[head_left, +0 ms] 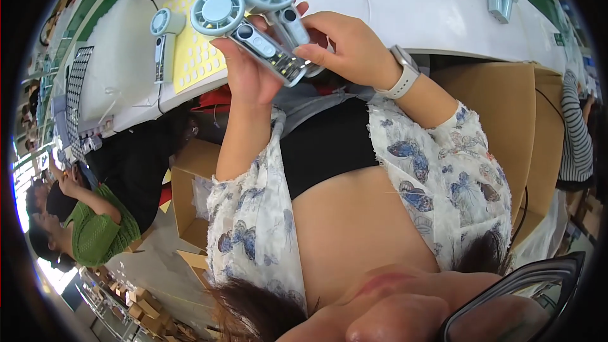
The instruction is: The person assembles handheld fans by hand, combining a fan casing, a circuit board, a battery, and a lanyard, then inspects each completed fan before packaging it.
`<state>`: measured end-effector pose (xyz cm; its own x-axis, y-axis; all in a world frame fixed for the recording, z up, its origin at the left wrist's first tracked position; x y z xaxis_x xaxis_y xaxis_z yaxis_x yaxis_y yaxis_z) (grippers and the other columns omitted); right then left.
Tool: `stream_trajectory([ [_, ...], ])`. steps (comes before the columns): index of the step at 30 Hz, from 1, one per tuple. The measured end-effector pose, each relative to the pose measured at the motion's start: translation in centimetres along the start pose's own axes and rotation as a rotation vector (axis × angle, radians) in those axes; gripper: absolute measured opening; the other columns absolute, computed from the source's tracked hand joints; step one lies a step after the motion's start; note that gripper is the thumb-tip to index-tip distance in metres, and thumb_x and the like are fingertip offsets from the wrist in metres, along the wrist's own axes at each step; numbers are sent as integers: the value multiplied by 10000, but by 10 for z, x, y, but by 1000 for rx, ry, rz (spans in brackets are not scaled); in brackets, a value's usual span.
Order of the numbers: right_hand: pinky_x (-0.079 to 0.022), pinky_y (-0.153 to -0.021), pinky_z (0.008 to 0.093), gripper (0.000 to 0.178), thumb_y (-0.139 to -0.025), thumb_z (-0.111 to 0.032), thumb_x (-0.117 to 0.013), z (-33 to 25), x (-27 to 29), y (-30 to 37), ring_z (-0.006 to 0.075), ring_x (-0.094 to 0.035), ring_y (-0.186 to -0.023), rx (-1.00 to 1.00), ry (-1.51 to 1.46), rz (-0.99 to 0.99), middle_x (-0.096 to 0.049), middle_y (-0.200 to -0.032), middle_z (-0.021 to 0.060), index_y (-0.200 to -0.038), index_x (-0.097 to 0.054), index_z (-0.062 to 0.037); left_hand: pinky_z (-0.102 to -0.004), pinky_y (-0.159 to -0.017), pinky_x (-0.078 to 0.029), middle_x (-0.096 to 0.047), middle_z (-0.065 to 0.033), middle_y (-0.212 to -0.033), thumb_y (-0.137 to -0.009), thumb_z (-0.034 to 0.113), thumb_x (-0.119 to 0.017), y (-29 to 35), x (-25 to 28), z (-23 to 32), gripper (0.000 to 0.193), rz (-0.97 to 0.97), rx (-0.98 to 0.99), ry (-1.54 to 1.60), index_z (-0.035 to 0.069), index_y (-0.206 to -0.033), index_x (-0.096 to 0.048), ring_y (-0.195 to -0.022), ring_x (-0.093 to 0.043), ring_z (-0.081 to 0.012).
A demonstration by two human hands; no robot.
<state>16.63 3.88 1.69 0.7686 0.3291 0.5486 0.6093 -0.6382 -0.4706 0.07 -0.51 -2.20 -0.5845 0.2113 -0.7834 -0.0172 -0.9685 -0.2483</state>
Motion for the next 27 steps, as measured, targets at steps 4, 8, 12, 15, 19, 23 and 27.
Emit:
stream_trajectory([
  [4, -434, -589, 239, 272, -907, -247, -533, 45, 25, -5, 83, -541, -643, -256, -323, 5, -582, -720, 24, -993, -622, -4, -509, -987, -410, -538, -129, -1217, -788, 691, -492, 4, -7, -3, 628, -73, 43, 54, 109, -1007, -579, -1208, -451, -355],
  [8, -478, -745, 410, 310, -774, -159, -634, 112, 51, -40, 359, -585, -801, -258, 497, 58, -617, -851, 181, -1028, -560, 1, -521, -994, -404, -509, -184, -1257, -779, 699, -504, 5, -10, -7, 639, -100, 99, 190, 101, -986, -592, -1227, -438, -374],
  [12, -457, -657, 418, 134, -805, -113, -596, 97, 30, -40, 362, -539, -694, 244, 642, 247, -573, -738, 167, -848, -556, 7, -519, -979, -420, -496, -233, -1245, -786, 686, -520, 7, -10, 3, 633, -116, 12, 251, 87, -978, -593, -1211, -456, -384],
  [15, -455, -653, 388, 116, -851, -115, -573, 127, 25, -37, 296, -558, -701, 81, 494, 120, -577, -730, 108, -834, -540, -5, -512, -954, -444, -485, -255, -1244, -806, 652, -542, 8, -7, 13, 597, -115, -48, 206, 78, -964, -592, -1189, -477, -391],
  [19, -445, -649, 359, 137, -902, -133, -547, 2, 55, -31, 216, -545, -710, -570, -411, 100, -543, -693, 40, -846, -554, -8, -490, -994, -417, -413, -232, -1356, -698, 707, -609, 7, -19, 26, 646, -55, -21, 54, 107, -937, -596, -1230, -463, -334],
  [23, -349, -513, 215, 265, -949, -198, -455, -2, 29, 9, 52, -420, -563, -240, -728, -137, -469, -643, -19, -1052, -584, 10, -405, -935, -457, -541, -187, -1188, -805, 692, -479, -1, -46, 35, 621, -24, -199, -53, 78, -878, -536, -1078, -558, -295],
  [27, -278, -471, 211, 260, -975, -194, -422, -34, 3, 19, 47, -328, -515, -201, -560, -265, -392, -606, -36, -990, -584, 8, -423, -942, -456, -587, -167, -1100, -790, 665, -536, -11, -41, 35, 604, 242, -308, -102, 67, -870, -558, -1109, -549, -304],
])
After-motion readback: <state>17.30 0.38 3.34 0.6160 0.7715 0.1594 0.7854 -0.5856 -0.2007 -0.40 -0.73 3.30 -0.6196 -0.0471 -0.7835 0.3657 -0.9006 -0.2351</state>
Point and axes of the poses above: each hand's wrist, its own y-axis away from the middle knuckle, its own x-axis out of the back of the hand, z = x × y, the point moved 1 cm from there along -y, towards the middle knuckle
